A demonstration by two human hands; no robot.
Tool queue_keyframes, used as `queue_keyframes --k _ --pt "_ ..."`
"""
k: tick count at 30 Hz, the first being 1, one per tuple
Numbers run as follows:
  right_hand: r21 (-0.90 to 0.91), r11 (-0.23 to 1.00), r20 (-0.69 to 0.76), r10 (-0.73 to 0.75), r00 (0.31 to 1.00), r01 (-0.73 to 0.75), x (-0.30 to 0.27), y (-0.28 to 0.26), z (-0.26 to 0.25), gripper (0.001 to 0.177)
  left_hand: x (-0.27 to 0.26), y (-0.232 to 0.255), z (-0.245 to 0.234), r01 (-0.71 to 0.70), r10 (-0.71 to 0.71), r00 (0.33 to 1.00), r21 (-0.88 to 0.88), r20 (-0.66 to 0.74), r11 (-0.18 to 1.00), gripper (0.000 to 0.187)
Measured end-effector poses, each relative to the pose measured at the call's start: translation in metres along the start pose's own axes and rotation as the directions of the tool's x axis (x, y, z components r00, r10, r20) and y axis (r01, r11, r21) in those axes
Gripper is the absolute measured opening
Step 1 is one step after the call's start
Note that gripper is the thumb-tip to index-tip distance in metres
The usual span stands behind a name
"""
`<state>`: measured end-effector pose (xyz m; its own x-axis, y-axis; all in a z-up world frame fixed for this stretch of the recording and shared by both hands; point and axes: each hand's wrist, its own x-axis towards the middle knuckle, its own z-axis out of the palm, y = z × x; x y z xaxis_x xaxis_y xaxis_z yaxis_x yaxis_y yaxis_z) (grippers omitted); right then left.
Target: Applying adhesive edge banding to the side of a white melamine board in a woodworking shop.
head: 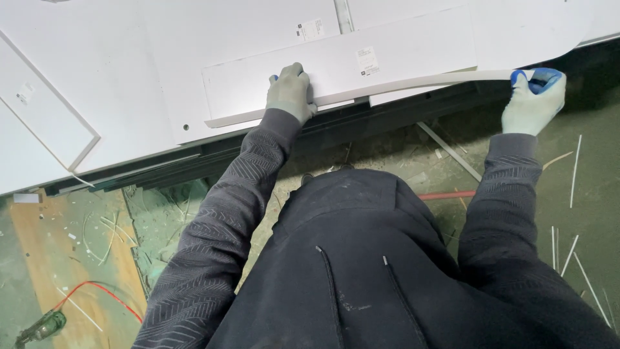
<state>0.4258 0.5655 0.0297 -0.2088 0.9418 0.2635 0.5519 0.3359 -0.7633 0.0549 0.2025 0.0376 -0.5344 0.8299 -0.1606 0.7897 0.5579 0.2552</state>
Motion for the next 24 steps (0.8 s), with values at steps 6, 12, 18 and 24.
queue_keyframes --k 6,12,18,24 --pt "0.003 1.000 0.006 0.012 1.000 -0.012 0.001 -0.004 -0.002 0.027 0.004 -0.019 -0.032 -0.149 0.158 0.980 -0.079 0.119 0.986 0.066" --pt "0.009 1.000 -0.001 -0.018 1.000 0.018 0.002 0.005 -0.004 0.026 0.020 -0.005 -0.036 -0.291 0.306 0.930 -0.100 0.204 0.951 0.094" --pt "-0.006 1.000 0.016 -0.019 1.000 0.019 0.003 0.002 -0.006 0.025 0.037 -0.004 -0.012 -0.372 0.376 0.926 -0.149 0.000 0.916 0.043" --pt "-0.001 1.000 0.039 0.010 0.999 -0.010 0.007 0.000 -0.005 0.025 0.040 -0.005 -0.009 -0.360 0.367 0.930 -0.136 0.021 0.923 0.059"
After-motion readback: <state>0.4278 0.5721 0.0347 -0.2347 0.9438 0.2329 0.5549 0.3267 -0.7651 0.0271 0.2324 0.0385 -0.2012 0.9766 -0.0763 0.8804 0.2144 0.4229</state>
